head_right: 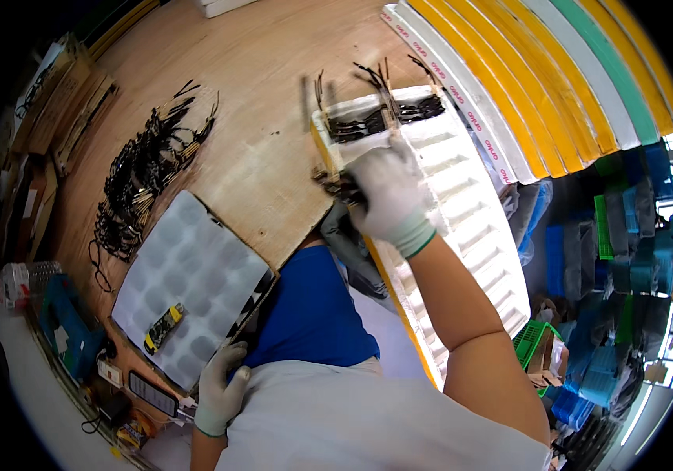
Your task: The person assembles sunglasses by inserting dark lenses into metal frames. They pick up a frame, insert a lens, and place the completed unit into a white foam tray. The process is repeated for multiple units.
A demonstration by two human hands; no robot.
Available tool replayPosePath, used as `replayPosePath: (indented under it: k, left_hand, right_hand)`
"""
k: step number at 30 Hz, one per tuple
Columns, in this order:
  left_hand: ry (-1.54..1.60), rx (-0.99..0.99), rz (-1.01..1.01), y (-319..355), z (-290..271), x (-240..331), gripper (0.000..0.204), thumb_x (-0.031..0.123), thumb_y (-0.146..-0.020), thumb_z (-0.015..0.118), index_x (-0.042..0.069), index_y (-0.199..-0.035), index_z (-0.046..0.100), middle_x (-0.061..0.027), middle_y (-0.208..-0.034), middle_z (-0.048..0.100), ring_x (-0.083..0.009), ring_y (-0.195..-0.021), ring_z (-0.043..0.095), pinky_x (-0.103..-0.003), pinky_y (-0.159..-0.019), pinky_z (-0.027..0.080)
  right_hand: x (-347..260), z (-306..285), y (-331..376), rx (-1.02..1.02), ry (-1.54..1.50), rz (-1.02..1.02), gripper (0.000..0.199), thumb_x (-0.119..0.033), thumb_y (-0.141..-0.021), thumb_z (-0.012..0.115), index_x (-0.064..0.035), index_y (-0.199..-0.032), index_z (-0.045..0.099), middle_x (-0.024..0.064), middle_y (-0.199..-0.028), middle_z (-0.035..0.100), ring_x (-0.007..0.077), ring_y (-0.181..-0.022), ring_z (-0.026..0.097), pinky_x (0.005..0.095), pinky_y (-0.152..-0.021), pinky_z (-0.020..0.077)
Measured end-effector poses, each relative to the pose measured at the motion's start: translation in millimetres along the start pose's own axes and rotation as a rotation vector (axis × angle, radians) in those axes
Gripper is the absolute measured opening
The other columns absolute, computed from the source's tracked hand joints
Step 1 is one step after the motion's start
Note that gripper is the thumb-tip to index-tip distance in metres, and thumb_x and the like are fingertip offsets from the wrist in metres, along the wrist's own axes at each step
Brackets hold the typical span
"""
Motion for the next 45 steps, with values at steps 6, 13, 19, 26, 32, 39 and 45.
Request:
replayPosePath:
  k: [6, 13, 19, 26, 32, 39, 45]
  left_hand:
    - [-0.019, -0.059, 0.053, -1.7, 7.1, 15.3, 0.037, 0.017, -0.089, 0.066, -0.006, -0.117, 0.066, -0.0259, -0.126, 0.067, -0.0376, -0.117, 0.066, -0.042, -0.102, 0.051]
    - [-0.002, 0.032, 0.005, 18.9, -7.8, 6.4, 0.036, 0.017, -0.089, 0.067, -0.006, -0.117, 0.066, -0.0263, -0.126, 0.067, -0.0386, -0.116, 0.067, -0.042, -0.101, 0.051]
    - [0.007, 0.050, 0.054, 19.2, -8.2, 0.4, 0.035, 0.016, -0.089, 0.067, -0.005, -0.117, 0.066, -0.0249, -0.125, 0.067, -0.0386, -0.115, 0.067, -0.042, -0.101, 0.051]
    - [-0.034, 0.004, 0.070, 22.0, -8.4, 0.3, 0.037, 0.014, -0.089, 0.065, -0.008, -0.119, 0.064, -0.0255, -0.127, 0.066, -0.0355, -0.116, 0.067, -0.040, -0.102, 0.051]
    - [-0.034, 0.039, 0.066, 21.6, -13.1, -1.5, 0.037, 0.014, -0.089, 0.065, -0.008, -0.119, 0.064, -0.0257, -0.128, 0.066, -0.0353, -0.116, 0.067, -0.040, -0.102, 0.051]
    - [-0.029, 0.027, 0.028, 21.5, -9.7, 1.5, 0.038, 0.019, -0.089, 0.067, -0.004, -0.119, 0.067, -0.0252, -0.128, 0.067, -0.0391, -0.118, 0.065, -0.042, -0.103, 0.050]
    - [-0.004, 0.057, 0.009, 25.4, -12.1, -9.9, 0.037, 0.017, -0.088, 0.067, -0.005, -0.118, 0.067, -0.0251, -0.128, 0.066, -0.0383, -0.118, 0.065, -0.042, -0.103, 0.050]
  right_hand:
    - [-62.9, 112.1, -5.5, -0.466, 0.107, -0.124, 0.020, -0.011, -0.078, 0.063, -0.0094, -0.097, 0.069, 0.0109, -0.100, 0.069, 0.0298, -0.105, 0.063, 0.0495, -0.119, 0.0309]
    - [-65.4, 153.3, -6.5, -0.773, 0.123, -0.058, 0.046, -0.013, -0.077, 0.065, -0.0081, -0.123, 0.061, 0.0133, -0.115, 0.067, 0.0320, -0.119, 0.059, 0.0590, -0.121, 0.0233]
    - [-65.7, 135.9, -15.1, -0.671, -0.092, -0.101, 0.086, -0.029, -0.082, 0.069, -0.0098, -0.157, 0.031, 0.0188, -0.126, 0.064, 0.0364, -0.125, 0.057, 0.0551, -0.120, 0.0253]
    - [-75.8, 149.7, -27.5, -0.856, 0.013, -0.169, 0.086, -0.056, -0.088, 0.066, -0.0202, -0.159, 0.034, 0.0187, -0.113, 0.068, 0.0378, -0.110, 0.065, 0.0487, -0.096, 0.0484]
    - [-77.0, 160.9, -40.6, -1.000, -0.036, -0.089, 0.075, -0.064, -0.091, 0.059, -0.0275, -0.155, 0.043, 0.0205, -0.112, 0.069, 0.0399, -0.108, 0.066, 0.0501, -0.091, 0.0515]
    - [-74.2, 159.3, -41.4, -0.999, -0.044, -0.120, 0.081, -0.065, -0.089, 0.061, -0.0232, -0.155, 0.042, 0.0206, -0.113, 0.069, 0.0399, -0.112, 0.065, 0.0489, -0.097, 0.0490]
    - [-80.7, 131.3, -14.1, -0.651, 0.134, -0.125, 0.079, -0.036, -0.088, 0.066, -0.0084, -0.156, 0.036, 0.0162, -0.127, 0.064, 0.0340, -0.127, 0.056, 0.0500, -0.119, 0.0291]
Point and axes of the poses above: each hand's wrist, its own y-axis away from the middle knuckle, its own z-axis out of the palm, x = y × z, the point moved 4 cm from there along -y, towards the middle knuckle
